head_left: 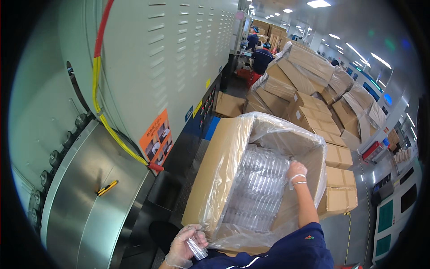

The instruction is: The person takes plastic bottle preforms from a box and places them into holders along the machine track by hand.

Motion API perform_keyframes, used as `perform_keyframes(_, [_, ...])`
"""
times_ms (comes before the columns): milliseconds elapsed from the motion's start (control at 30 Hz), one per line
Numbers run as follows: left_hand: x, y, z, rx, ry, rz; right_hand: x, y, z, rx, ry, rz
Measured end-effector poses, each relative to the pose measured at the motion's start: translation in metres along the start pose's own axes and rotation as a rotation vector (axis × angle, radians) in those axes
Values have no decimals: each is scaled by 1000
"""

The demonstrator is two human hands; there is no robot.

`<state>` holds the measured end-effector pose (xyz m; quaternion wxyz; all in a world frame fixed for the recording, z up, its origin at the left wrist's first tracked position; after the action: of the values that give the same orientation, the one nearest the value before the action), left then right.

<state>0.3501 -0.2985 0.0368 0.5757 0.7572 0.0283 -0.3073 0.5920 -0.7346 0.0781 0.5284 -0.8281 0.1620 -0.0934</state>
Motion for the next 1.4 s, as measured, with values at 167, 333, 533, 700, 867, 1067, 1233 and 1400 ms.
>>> perform_keyframes(167, [-17,7,-14,-11,90,25,-54,-129,-15,1020,-109,-361])
perform_keyframes(333, [-20,31,-43,165,431,-40,-140,-148,99,1875,-304,269])
perform_keyframes(533, [-64,52,-71,567,1023,185,-286,-104,235,1849,-684,1677])
perform_keyframes(700, [-109,39,-91,423,1140,164,-333,-122,290,1726,-753,1793])
perform_keyframes(867, [-175,17,-111,811,1422,-19,-385,-130,350,1476,-699,2118])
perform_keyframes(1067, [-287,-20,-165,741,1681,-420,-447,-210,362,1244,-1159,1572])
perform_keyframes(1233, [-492,-63,-271,437,2324,-859,-441,-189,372,1222,-1190,1441])
perform_keyframes(1400, [-609,-102,-338,686,2386,-1271,-437,-157,380,1195,-1035,1451])
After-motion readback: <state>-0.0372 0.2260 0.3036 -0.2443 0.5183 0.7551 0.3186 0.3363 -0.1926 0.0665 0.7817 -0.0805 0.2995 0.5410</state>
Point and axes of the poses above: each hand's wrist, its own x-axis towards the middle knuckle, its own y-axis out of the palm, z = x × y, the point moved 6 cm from there along x, towards the middle knuckle, and after that the axes turned 13 degrees about -x, right-handed, at the moved point
